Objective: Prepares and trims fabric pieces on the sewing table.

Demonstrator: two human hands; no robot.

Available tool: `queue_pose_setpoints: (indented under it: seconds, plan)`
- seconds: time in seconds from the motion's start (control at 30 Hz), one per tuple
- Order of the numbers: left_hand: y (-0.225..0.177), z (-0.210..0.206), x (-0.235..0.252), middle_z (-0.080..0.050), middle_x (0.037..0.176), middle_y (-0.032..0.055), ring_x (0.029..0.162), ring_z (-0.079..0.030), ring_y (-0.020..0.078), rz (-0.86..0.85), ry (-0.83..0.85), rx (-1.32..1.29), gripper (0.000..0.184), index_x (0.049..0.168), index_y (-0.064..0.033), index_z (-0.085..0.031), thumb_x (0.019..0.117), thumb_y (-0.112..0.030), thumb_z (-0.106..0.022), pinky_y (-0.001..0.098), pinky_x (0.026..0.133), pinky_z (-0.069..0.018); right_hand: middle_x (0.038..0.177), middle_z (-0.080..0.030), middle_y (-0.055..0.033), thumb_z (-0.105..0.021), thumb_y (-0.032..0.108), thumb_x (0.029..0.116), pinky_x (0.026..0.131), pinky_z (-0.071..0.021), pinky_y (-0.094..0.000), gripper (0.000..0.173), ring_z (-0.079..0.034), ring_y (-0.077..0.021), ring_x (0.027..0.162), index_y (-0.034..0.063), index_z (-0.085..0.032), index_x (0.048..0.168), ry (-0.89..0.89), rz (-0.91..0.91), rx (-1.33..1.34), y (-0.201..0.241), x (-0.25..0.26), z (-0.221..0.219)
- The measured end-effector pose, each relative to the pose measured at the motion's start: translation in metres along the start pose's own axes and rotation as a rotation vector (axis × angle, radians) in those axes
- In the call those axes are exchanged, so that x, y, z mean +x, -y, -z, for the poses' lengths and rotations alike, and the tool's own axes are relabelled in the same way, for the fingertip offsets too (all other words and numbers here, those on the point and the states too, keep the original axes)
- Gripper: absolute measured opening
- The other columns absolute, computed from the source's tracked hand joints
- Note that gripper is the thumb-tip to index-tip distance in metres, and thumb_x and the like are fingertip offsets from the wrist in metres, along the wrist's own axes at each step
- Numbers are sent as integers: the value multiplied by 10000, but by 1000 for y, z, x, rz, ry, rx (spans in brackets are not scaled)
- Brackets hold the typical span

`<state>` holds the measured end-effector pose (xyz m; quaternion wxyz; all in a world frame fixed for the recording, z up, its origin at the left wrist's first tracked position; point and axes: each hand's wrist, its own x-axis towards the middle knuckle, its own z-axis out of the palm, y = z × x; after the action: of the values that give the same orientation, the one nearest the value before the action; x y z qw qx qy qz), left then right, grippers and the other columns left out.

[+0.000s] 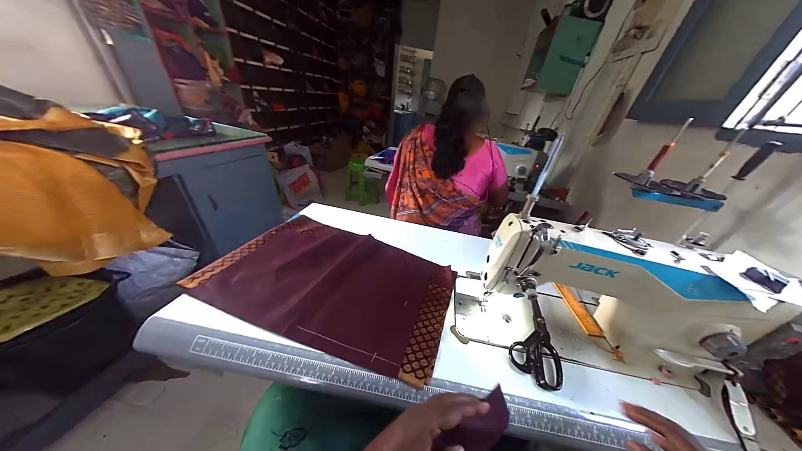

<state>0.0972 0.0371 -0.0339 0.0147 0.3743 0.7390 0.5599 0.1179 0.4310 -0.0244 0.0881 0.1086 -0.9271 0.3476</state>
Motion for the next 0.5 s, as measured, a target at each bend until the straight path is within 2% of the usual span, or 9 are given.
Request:
queue_pose_setpoints:
  seconds: [0.03,0.07,0.1,0.13,0.17,0.23,0.3,0.37,0.5]
  plan:
    - [-5,-6,0,-609,1399,234,1327,-589,293,-4,29,8,414,1341,86,-613,928,89,-598,414,1130,-464,1432,-554,-296,-628,239,1012,1143,-421,-530,467,-505,-406,1381,-104,-605,1328,-4,141,9,3,23,-25]
    - [-9,-10,-1,-611,1395,244,1330,-587,315,-3,59,17,408,1335,94,-615,928,94,-592,431,1136,-456,1453,-551,-272,-627,275,1001,1150,-366,-622,468,-463,-468,1403,-62,-638,1326,-47,212,-27,8,44,-48]
    - [-11,-12,-3,-608,1398,249,1335,-582,328,4,89,22,408,1338,97,-612,931,97,-587,440,1142,-447,1479,-551,-224,-619,352,992,1108,-314,-730,491,-417,-520,1418,2,-663,1334,-106,244,-92,11,62,-68]
    - [-11,-14,-5,-604,1401,254,1343,-574,338,9,108,22,411,1344,101,-606,933,98,-584,445,1150,-436,1505,-545,-167,-587,462,982,1054,-282,-789,545,-379,-543,1432,69,-673,1350,-153,247,-170,14,79,-86]
    - [-10,-15,-8,-601,1403,259,1348,-570,344,12,115,24,415,1348,103,-603,934,98,-585,444,1158,-429,1506,-556,-125,-545,560,966,1032,-274,-811,602,-375,-543,1436,116,-686,1347,-190,237,-242,15,93,-100]
    - [-8,-13,-12,-601,1397,270,1342,-572,352,20,107,29,414,1346,109,-601,933,95,-589,444,1156,-429,1504,-563,-105,-497,615,975,1064,-283,-774,638,-382,-505,1450,128,-697,1335,-174,161,-324,15,114,-118]
    - [-6,-8,-13,-602,1391,270,1334,-576,350,49,92,36,411,1350,99,-603,940,83,-591,446,1148,-436,1479,-585,-118,-522,574,1003,1125,-281,-702,584,-415,-445,1452,106,-709,1299,-132,23,-384,13,126,-125]
    - [-6,-7,-14,-614,1373,269,1323,-584,340,80,65,30,405,1340,84,-621,936,83,-594,432,1139,-444,1450,-604,-139,-535,584,989,1135,-298,-672,621,-455,-400,1435,56,-705,1269,-153,-65,-395,9,129,-127]
    - [0,-12,-11,-624,1371,254,1329,-586,312,91,56,6,394,1330,77,-633,940,84,-582,395,1147,-437,1460,-586,-174,-547,538,1000,1145,-291,-665,620,-454,-408,1433,5,-676,1291,-226,-163,-408,0,128,-123]
